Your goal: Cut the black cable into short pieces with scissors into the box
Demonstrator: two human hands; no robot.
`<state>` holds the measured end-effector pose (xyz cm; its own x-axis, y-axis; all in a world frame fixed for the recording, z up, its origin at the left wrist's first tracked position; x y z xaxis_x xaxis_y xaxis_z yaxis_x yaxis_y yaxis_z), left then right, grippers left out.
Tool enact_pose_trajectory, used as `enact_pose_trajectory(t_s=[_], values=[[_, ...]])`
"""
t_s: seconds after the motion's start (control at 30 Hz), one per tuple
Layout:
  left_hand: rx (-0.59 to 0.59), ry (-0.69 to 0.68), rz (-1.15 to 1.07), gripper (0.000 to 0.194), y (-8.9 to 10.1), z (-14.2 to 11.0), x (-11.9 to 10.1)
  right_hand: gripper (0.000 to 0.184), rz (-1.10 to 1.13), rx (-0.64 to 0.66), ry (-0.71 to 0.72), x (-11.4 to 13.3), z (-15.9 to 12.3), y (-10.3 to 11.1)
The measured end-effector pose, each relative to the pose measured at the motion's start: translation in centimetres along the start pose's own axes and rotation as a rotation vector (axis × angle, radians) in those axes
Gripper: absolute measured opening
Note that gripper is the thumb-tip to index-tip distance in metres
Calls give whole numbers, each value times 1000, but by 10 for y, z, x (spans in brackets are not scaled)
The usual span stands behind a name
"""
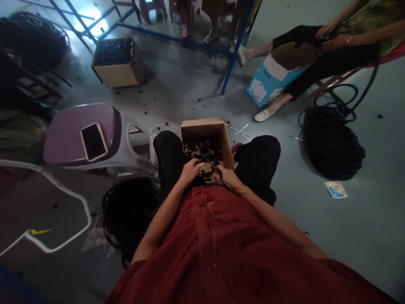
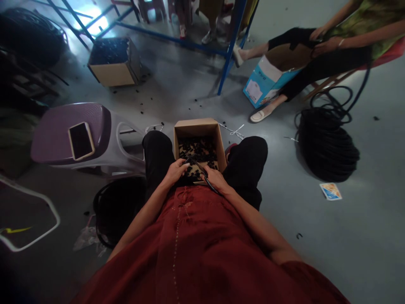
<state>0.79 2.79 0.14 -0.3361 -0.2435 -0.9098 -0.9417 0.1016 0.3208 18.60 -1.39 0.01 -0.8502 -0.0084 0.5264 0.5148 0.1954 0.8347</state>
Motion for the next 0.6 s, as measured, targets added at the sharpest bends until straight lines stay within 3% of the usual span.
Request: enact_pose_trajectory(t_s=[0.13, 0.3, 0.6], values=[[-83, -98, 165, 23, 0, -2, 0, 26, 54, -15, -20, 1, -1, 1], [-100, -160, 260, 22, -3, -5, -2, 24, 110, -22, -50, -2, -1, -2], [-99, -106, 196, 24, -3, -5, 0, 24, 167, -94, -134, -10, 3, 0]])
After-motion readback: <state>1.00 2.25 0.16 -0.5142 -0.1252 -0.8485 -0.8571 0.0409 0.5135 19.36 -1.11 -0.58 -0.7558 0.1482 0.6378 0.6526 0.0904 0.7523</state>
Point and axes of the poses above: each hand's wrist, its own z-axis towards the middle knuckle, its own y-axis out of the back of the hand, x = y × z, the point moved 4 cm from there along z, towards the middle knuckle, and after that the axes turned 13 degrees about -x, right-handed, at the moved point
